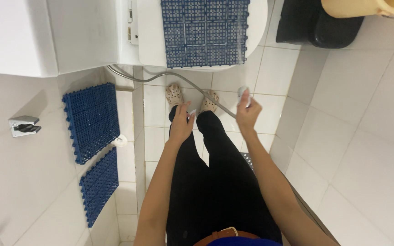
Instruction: The person cleans a blue plastic bath mat in a bathroom. They rinse the mat under a sink faucet, scrub it with a brush and soap, and then rinse it again using a handheld shower head.
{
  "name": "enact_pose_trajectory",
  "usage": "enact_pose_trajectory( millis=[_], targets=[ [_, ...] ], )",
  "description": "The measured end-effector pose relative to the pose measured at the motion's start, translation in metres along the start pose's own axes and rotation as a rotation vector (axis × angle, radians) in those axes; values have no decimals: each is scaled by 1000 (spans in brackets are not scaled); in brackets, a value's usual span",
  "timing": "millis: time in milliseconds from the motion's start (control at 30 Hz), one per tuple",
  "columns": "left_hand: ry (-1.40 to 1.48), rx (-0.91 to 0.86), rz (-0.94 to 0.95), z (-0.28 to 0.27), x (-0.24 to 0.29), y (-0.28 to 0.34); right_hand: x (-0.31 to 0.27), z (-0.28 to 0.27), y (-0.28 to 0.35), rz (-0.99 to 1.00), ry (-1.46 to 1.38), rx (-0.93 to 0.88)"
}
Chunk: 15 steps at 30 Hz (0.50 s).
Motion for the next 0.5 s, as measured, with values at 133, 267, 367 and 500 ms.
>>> enact_pose_trajectory(
  millis=[133,267,367,500],
  targets=[
    [2,5,3,3,-5,3,9,12,23,-13,103,-166],
    [-9,21,4,-2,3,7,35,-1,17,-24,61,-125],
    [-14,12,-16,0,-5,9,33,-16,12,17,-21,-9],
    [-2,25,19,6,-12,9,25,-12,20,-30,68,-42]
  ],
)
Point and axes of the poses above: each hand's wrist, its own y-axis away from the middle knuckle, its own z-axis out of the palm, x = y × z, the point moved 5 cm from there along -y, towards the middle knuckle, and after that the axes turned 12 degrees about -x, right-handed, at the moved point
